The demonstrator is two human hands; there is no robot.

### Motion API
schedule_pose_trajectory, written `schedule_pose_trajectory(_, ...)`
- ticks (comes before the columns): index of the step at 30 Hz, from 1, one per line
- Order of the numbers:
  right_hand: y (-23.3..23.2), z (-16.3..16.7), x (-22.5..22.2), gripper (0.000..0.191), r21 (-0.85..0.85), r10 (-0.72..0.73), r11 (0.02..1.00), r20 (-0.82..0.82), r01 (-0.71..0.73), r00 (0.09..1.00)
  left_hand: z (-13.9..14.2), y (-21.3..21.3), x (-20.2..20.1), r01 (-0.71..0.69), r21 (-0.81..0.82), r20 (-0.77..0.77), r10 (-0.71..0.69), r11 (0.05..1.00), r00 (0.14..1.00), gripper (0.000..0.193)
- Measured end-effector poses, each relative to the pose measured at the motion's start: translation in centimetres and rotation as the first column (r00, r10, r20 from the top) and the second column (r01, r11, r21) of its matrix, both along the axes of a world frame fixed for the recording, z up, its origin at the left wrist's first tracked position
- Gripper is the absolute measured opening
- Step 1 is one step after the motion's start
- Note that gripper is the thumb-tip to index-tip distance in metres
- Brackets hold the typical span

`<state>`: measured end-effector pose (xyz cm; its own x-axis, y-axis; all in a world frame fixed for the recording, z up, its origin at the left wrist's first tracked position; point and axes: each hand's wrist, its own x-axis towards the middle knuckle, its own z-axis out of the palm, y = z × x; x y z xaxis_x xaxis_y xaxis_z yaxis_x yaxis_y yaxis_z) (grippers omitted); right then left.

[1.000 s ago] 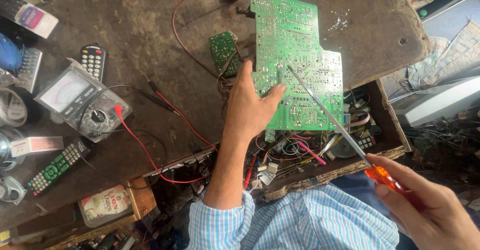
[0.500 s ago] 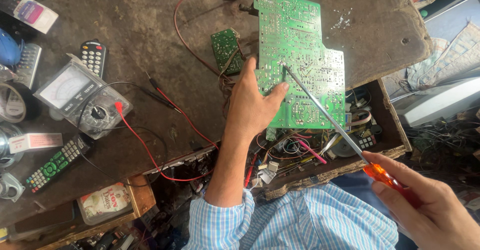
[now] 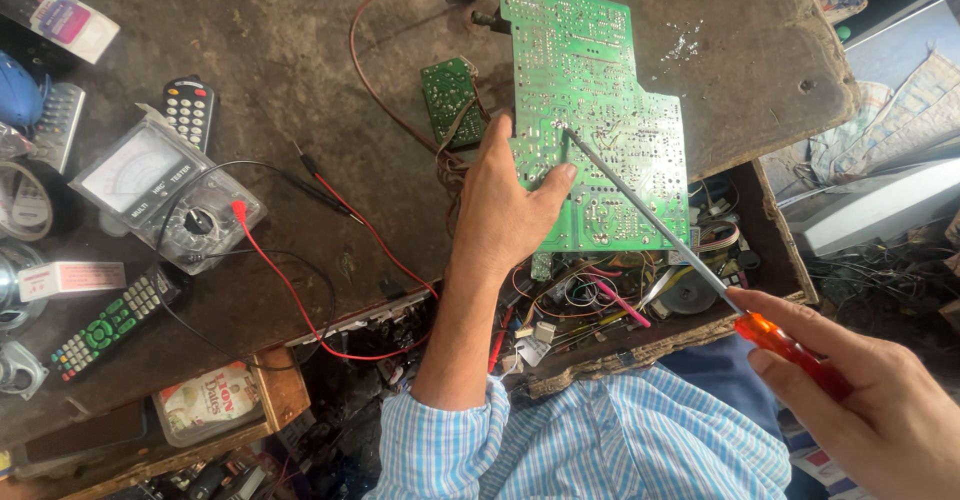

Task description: The person uses a soldering iron to reflow solder joints on a green circuit board, then flips the board and uses a screwdriver to probe and adjust components on the opposite side. The person also handles wires and a multimeter on the workbench.

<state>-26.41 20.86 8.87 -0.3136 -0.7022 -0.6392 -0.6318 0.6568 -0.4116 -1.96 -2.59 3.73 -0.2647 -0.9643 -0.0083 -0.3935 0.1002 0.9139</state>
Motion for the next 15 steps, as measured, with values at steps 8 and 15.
schedule_pose_trajectory(8, 0.3, -1.1, 0.4, 0.055, 0.030, -0.313, 0.943, 0.422, 0.332, 0.851, 0.7, 0.0, 0.1, 0.003, -0.023, 0.000, -0.003, 1.000, 1.000, 0.069)
schedule_pose_trajectory(15, 0.5, -1.4, 0.6, 0.068, -0.224, 0.149, 0.966, 0.081, -0.128, 0.986, 1.0, 0.1, 0.1, 0.008, 0.034, -0.002, -0.008, 0.999, 1.000, 0.067)
